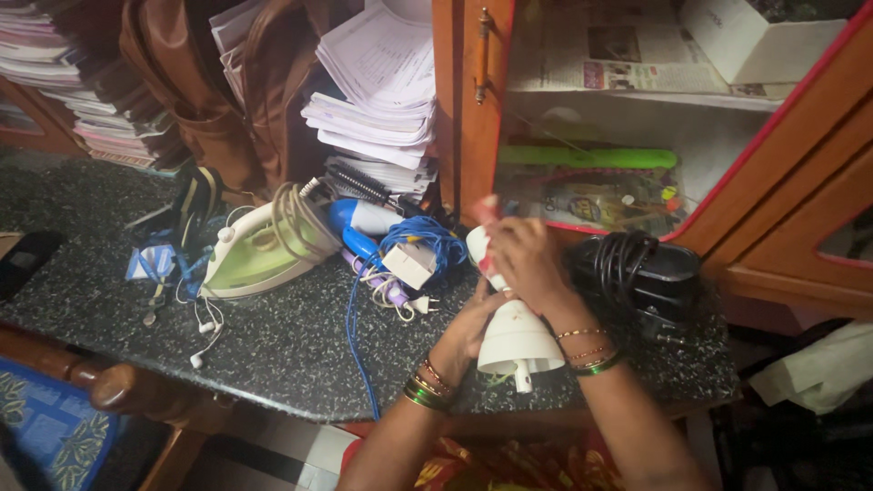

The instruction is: The person wipes a white dual lamp fixture with a pink cloth, then wipes a purple hair straightener and a blue hairdryer. The person places the cleaned items on the countertop.

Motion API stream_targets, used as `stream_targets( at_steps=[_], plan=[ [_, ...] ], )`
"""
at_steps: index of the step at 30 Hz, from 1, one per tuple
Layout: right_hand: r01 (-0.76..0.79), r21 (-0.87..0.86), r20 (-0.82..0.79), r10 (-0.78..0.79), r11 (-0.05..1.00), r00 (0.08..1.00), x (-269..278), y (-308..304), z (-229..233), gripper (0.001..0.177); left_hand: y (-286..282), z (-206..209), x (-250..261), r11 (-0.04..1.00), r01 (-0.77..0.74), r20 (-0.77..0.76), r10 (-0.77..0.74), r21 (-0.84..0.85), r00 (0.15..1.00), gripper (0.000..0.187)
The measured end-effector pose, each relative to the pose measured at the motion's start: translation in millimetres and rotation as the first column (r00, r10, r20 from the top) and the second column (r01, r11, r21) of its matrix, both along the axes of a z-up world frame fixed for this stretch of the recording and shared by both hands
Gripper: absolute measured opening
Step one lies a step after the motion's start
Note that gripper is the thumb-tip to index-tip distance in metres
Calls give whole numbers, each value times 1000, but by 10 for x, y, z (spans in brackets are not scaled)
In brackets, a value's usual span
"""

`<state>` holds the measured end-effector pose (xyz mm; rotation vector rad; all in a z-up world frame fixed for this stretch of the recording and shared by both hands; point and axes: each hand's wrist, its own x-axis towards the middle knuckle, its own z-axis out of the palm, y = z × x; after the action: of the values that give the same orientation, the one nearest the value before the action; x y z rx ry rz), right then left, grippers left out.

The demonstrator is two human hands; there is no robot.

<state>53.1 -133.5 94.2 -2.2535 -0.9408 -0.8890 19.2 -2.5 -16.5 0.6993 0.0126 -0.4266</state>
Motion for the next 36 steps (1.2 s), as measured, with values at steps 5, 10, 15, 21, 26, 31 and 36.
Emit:
stream_targets(
  at_steps=[5, 10, 15, 21, 26, 31, 36],
  plan=[
    [-116, -249, -123, 87, 962, 989, -206, 23, 29, 27, 5, -187, 68, 981, 94, 30, -90, -167, 995, 60],
    [-197, -222, -370, 105, 955, 923, -305, -173, -61, 20, 25, -335, 117, 975, 206, 165, -189, -88, 968, 44],
    [-355, 102, -395, 365, 929, 843, -447, -425, -388, 33, 24, -374, 106, 964, 192, 2, -195, -186, 981, 45],
    [-192, 356, -474, 354, 914, 806, -534, -719, -837, 25, 9, -180, 20, 997, 57, 157, -64, 49, 986, 52],
    [-31, 257, -533, 169, 966, 829, -637, -843, -947, 22, 43, 88, -101, 990, 12, 158, -35, 139, 987, 57],
    [85, 514, -519, 230, 853, 823, -691, -843, -576, 22, 33, 72, -45, 990, 12, 132, -31, 142, 991, 68],
    [-163, 436, -498, 388, 885, 776, -999, -458, -285, 31, 74, -262, 120, 998, 17, 96, -12, -52, 995, 72]
  ],
)
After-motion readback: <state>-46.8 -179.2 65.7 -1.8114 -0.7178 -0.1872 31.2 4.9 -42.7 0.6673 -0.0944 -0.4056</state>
